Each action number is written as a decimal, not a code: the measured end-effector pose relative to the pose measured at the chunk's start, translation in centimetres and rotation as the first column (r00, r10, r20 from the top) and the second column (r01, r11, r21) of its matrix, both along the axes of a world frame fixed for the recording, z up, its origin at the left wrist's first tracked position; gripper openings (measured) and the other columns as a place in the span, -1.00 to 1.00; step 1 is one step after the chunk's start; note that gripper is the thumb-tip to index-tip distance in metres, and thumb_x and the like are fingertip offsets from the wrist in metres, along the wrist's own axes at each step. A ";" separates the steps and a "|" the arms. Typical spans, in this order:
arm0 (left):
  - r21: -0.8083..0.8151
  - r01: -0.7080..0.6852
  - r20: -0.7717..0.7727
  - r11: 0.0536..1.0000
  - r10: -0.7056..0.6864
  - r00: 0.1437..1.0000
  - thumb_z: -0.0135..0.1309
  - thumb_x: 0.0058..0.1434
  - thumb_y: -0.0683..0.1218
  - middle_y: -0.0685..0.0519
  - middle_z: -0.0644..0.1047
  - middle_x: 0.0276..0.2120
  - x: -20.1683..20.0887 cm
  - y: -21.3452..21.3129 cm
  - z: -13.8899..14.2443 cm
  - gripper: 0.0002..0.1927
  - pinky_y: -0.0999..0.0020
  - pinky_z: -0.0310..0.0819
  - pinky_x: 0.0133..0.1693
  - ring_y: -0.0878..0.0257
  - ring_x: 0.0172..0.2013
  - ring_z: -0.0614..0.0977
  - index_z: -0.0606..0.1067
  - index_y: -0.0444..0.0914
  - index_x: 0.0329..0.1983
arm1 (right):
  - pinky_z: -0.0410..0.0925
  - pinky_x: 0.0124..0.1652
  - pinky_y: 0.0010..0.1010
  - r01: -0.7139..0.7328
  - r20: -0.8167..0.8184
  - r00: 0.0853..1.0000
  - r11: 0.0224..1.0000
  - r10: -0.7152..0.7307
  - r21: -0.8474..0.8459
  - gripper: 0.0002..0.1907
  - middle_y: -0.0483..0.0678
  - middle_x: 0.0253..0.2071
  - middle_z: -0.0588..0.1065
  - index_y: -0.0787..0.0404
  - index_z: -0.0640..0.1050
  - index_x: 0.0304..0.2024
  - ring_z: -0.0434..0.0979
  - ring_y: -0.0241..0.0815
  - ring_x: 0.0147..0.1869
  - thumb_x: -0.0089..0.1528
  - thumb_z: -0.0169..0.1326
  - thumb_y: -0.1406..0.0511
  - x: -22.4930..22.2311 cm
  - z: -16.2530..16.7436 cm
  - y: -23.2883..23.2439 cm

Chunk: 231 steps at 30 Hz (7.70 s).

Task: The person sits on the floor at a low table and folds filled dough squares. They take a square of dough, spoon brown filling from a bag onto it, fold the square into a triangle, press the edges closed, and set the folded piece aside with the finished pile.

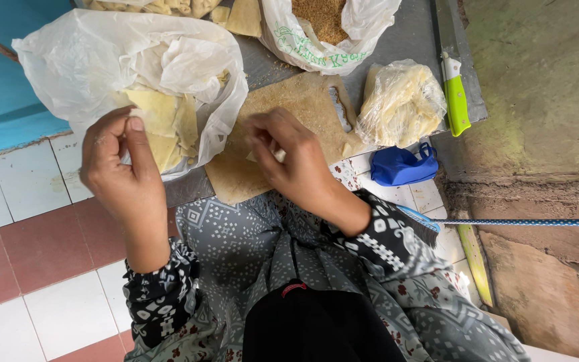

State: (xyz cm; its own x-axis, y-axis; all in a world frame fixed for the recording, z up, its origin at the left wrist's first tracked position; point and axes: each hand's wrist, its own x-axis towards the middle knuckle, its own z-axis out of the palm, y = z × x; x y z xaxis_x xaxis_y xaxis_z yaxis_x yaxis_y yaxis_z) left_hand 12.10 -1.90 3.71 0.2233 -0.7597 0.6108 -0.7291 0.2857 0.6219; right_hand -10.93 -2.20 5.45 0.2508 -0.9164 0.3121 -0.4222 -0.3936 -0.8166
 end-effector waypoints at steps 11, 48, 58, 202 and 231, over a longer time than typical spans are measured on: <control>0.132 0.586 -0.813 0.799 -0.250 0.525 -0.02 0.49 -0.14 0.01 0.62 -0.27 -5.1 2.0 -0.4 -0.83 0.50 0.63 -0.21 0.37 -0.27 0.70 0.49 -0.37 -0.08 | 0.53 -0.02 -0.44 -0.497 0.637 0.755 0.772 0.158 0.397 -0.67 0.01 0.01 0.59 0.40 0.49 0.13 0.65 -0.27 -0.01 0.30 0.08 0.55 -0.6 -2.3 -2.0; 0.193 0.107 -0.577 0.975 0.025 0.816 0.08 0.56 -0.27 -0.14 0.66 -0.10 1.3 8.7 -3.0 -0.87 0.45 0.64 -0.08 0.26 -0.10 0.72 0.44 -0.42 0.09 | 0.45 -0.18 -0.22 -0.128 -0.447 0.891 0.988 0.075 -0.090 -0.86 0.03 -0.14 0.48 0.30 0.54 -0.22 0.57 0.03 -0.13 0.18 0.19 0.43 -3.0 1.7 -0.2; 0.221 0.402 -0.705 0.888 -0.139 0.695 0.03 0.46 -0.25 -0.08 0.64 -0.13 -2.8 6.4 -3.5 -0.82 0.48 0.60 -0.12 0.30 -0.15 0.70 0.41 -0.39 0.08 | 0.51 -0.12 -0.33 -0.293 -0.385 0.917 0.835 0.107 -0.465 -0.67 0.00 0.02 0.44 0.27 0.50 0.04 0.57 -0.07 -0.05 0.20 0.15 0.41 6.6 1.3 -5.7; 0.424 0.041 0.305 0.905 -0.185 0.934 0.08 0.37 -0.14 -0.09 0.44 -0.25 -9.9 2.6 -1.8 -0.90 0.10 0.48 -0.16 -0.04 -0.19 0.57 0.46 -0.29 -0.17 | 0.45 -0.41 -0.42 0.113 0.069 0.991 0.993 -0.115 0.029 -0.94 -0.04 -0.43 0.50 0.35 0.47 -0.18 0.61 -0.28 -0.41 0.33 0.00 0.54 -14.1 -2.8 -19.8; 0.399 0.220 -0.094 0.890 -0.199 0.975 0.18 0.29 -0.24 -0.01 0.60 -0.26 -9.4 2.6 -2.4 -0.73 0.22 0.55 -0.21 0.17 -0.33 0.69 0.45 -0.27 0.03 | 0.56 -0.37 -0.37 0.139 0.214 0.961 0.975 -0.175 0.171 -0.90 0.05 -0.38 0.60 0.40 0.57 -0.24 0.68 -0.15 -0.39 0.38 0.07 0.48 -18.0 -2.8 -18.2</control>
State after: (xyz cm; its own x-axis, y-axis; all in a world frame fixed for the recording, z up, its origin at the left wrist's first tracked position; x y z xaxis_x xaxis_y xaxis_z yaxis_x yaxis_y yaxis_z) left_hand 2.66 0.68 1.32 0.0534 -0.9712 0.2324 -0.6454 0.1440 0.7501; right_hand -28.94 -20.37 2.70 0.0389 -0.9796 0.1973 -0.2658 -0.2005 -0.9429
